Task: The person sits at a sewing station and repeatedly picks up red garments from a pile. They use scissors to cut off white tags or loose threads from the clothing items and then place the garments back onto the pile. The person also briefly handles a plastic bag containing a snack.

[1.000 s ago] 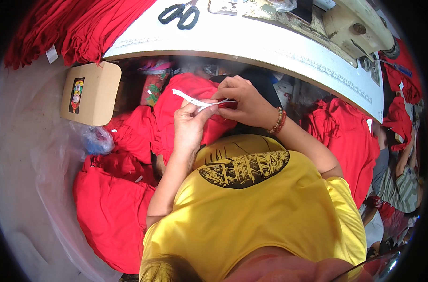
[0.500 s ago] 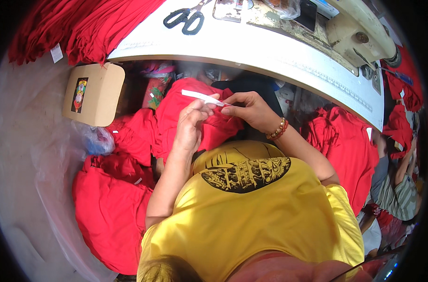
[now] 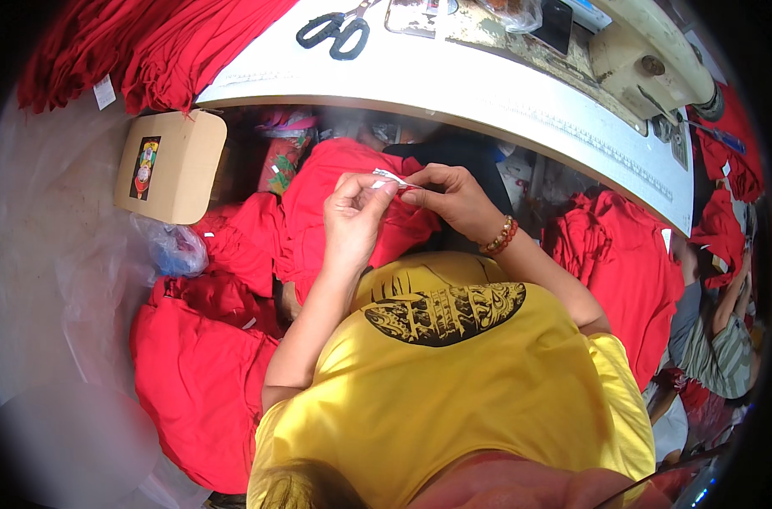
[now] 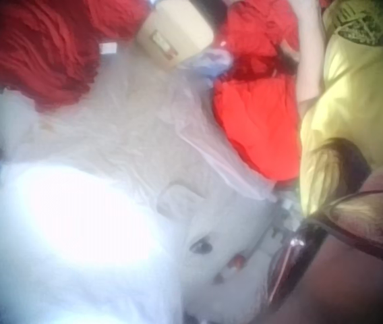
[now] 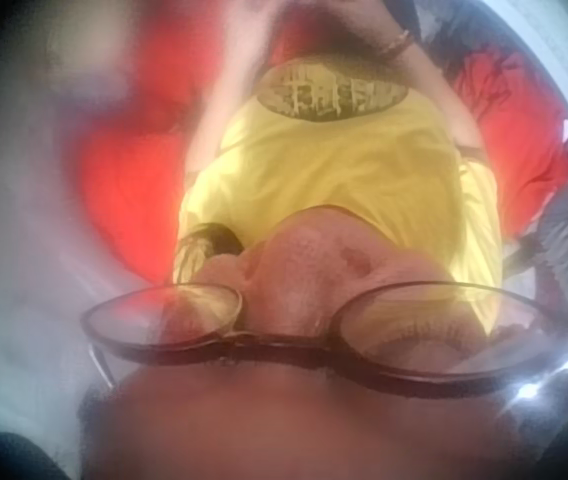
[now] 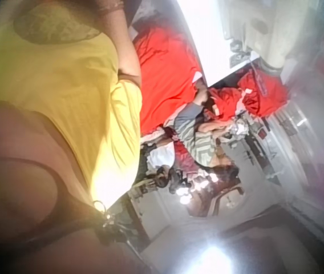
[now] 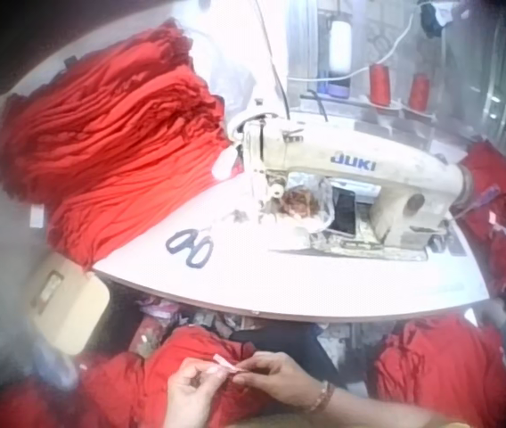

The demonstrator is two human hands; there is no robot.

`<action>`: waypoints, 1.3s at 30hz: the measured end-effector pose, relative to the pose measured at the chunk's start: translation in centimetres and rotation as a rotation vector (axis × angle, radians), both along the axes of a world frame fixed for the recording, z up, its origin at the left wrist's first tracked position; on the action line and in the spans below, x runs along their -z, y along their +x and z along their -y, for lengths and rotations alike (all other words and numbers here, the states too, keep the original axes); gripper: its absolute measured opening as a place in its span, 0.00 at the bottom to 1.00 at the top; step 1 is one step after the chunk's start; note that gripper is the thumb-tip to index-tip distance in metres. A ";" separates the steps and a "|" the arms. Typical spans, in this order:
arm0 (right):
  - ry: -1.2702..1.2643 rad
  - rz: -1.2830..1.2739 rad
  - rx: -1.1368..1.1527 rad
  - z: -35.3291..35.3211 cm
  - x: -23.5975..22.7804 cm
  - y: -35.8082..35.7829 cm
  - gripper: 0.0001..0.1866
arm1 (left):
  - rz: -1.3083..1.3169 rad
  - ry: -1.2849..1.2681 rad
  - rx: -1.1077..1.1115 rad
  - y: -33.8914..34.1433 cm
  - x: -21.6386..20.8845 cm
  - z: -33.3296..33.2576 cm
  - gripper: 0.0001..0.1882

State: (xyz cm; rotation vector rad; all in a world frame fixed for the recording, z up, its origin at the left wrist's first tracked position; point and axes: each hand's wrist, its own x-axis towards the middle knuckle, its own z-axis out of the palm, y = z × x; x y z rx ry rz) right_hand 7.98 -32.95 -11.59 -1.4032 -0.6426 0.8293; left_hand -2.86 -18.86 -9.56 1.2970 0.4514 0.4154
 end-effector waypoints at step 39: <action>-0.068 -0.177 0.092 0.4 1.5 -0.2 0.08 | -0.054 0.676 -0.114 4.6 -1.1 -5.0 0.14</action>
